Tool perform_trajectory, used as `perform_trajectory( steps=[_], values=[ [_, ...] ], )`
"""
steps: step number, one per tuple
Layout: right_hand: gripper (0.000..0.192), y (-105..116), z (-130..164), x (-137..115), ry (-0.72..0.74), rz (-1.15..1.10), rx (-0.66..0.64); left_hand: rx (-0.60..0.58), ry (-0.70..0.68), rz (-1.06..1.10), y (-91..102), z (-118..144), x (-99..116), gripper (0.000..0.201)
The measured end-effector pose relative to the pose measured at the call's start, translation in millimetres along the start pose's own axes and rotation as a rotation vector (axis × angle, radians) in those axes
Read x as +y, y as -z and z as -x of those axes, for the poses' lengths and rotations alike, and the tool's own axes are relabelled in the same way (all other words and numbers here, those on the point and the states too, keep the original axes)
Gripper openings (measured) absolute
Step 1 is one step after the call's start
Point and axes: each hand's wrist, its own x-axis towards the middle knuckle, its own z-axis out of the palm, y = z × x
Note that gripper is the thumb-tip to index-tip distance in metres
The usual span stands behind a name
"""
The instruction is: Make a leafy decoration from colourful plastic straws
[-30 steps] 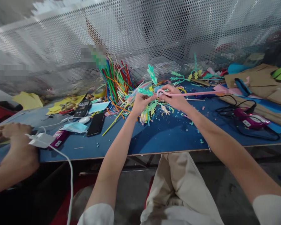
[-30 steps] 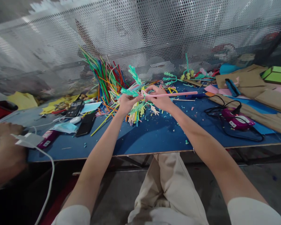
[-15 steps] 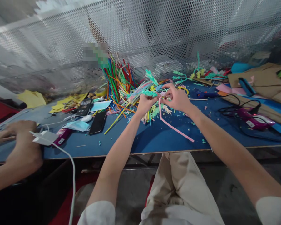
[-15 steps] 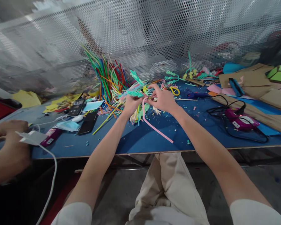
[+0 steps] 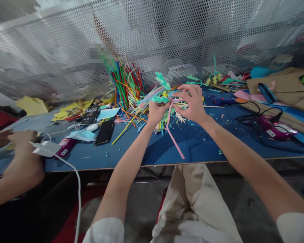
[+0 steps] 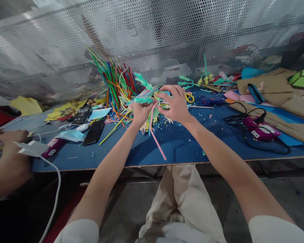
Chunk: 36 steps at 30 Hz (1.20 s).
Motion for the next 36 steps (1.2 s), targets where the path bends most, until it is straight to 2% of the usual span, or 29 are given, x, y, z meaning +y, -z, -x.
perform_trajectory(
  steps=[4, 8, 11, 16, 22, 29, 36],
  values=[
    [0.017, -5.9, 3.0, 2.0, 0.067, 0.056, 0.026, 0.005, -0.017, 0.006, 0.1, -0.2, -2.8, 0.040],
    [0.023, -12.4, 0.4, 4.2, 0.000, -0.047, 0.131, -0.043, -0.021, 0.022, 0.0, 0.7, 6.1, 0.040],
    [0.029, -15.4, -3.4, 6.9, -0.022, -0.201, 0.158, -0.059, -0.022, 0.001, 0.1, 1.3, 13.6, 0.043],
    [0.039, -19.1, -4.2, 6.7, -0.154, -0.398, 0.106, -0.071, -0.043, 0.037, 2.4, 1.2, 13.8, 0.040],
    [0.050, -21.6, -4.1, 4.5, -0.341, -0.417, 0.080, -0.106, -0.029, 0.063, 6.5, -0.1, 4.3, 0.039],
    [0.047, -13.9, -11.3, 11.6, -0.296, -0.684, 0.006, -0.126, -0.039, 0.012, 8.6, -0.1, 8.5, 0.041],
    [0.048, -11.2, -10.4, 22.0, -0.251, -0.646, -0.080, -0.152, -0.048, -0.046, 11.6, -2.5, 7.5, 0.041]
  ],
)
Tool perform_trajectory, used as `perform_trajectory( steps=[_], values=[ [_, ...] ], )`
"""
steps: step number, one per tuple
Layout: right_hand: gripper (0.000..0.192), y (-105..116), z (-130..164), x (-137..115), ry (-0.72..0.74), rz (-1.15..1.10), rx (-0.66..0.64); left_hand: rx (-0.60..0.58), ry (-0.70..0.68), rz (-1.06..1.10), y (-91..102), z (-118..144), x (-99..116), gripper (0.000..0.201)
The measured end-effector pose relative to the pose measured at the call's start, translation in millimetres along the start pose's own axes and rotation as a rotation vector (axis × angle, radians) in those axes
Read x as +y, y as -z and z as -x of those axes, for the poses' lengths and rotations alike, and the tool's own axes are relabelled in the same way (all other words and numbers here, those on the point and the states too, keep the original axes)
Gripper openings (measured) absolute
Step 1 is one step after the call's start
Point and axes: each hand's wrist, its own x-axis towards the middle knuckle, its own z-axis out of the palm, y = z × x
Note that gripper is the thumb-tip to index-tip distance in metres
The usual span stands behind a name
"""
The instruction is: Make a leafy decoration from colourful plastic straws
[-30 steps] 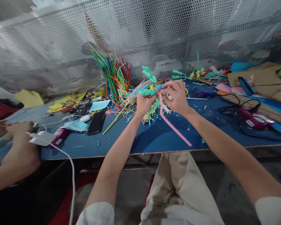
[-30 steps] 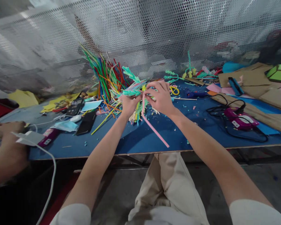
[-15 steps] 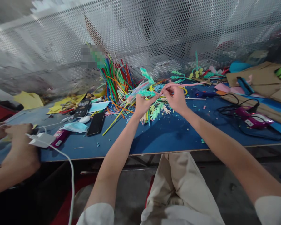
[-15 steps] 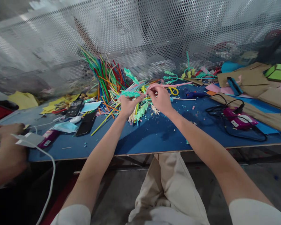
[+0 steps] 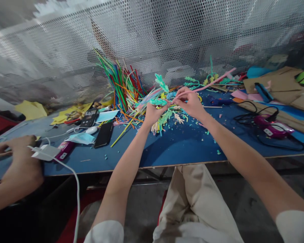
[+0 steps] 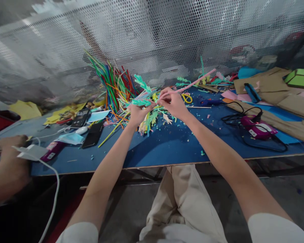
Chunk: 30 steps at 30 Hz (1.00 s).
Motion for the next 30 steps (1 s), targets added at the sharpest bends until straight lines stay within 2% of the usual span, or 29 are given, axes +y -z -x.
perform_trajectory(
  steps=[4, 8, 10, 12, 14, 16, 18, 21, 24, 30],
  values=[
    [0.041, 1.3, 1.9, 2.5, 0.010, 0.093, 0.008, -0.102, 0.044, -0.011, 7.9, -0.7, -0.7, 0.044],
    [0.024, 3.8, 3.8, 1.5, 0.020, 0.337, -0.019, -0.185, 0.116, 0.066, 15.2, 0.2, -2.0, 0.051],
    [0.021, 5.3, 4.7, 0.4, 0.024, 0.431, -0.039, -0.182, 0.153, 0.132, 16.6, 0.1, -6.5, 0.051],
    [0.024, 6.8, 5.1, -0.1, 0.038, 0.493, -0.047, -0.107, 0.153, 0.141, 17.0, -0.7, -11.9, 0.051],
    [0.028, 8.0, 5.0, 0.9, 0.060, 0.553, -0.042, 0.008, 0.088, 0.017, 17.2, -1.6, -15.8, 0.053],
    [0.031, 8.5, 4.7, 2.8, 0.076, 0.610, -0.044, 0.068, -0.028, -0.224, 16.8, -1.7, -16.7, 0.052],
    [0.033, 8.1, 4.6, 4.4, 0.090, 0.651, -0.054, 0.025, -0.133, -0.475, 14.5, -0.7, -15.0, 0.049],
    [0.035, 6.3, 5.3, 3.6, 0.119, 0.670, -0.077, -0.111, -0.187, -0.722, 7.3, 2.3, -12.0, 0.044],
    [0.034, 4.3, 6.7, -0.2, 0.131, 0.670, -0.095, -0.200, -0.183, -0.782, -0.2, 5.0, -12.3, 0.040],
    [0.035, 2.2, 8.6, -0.4, 0.121, 0.660, -0.103, -0.176, -0.195, -0.747, -7.2, 8.4, -16.6, 0.036]
  ],
)
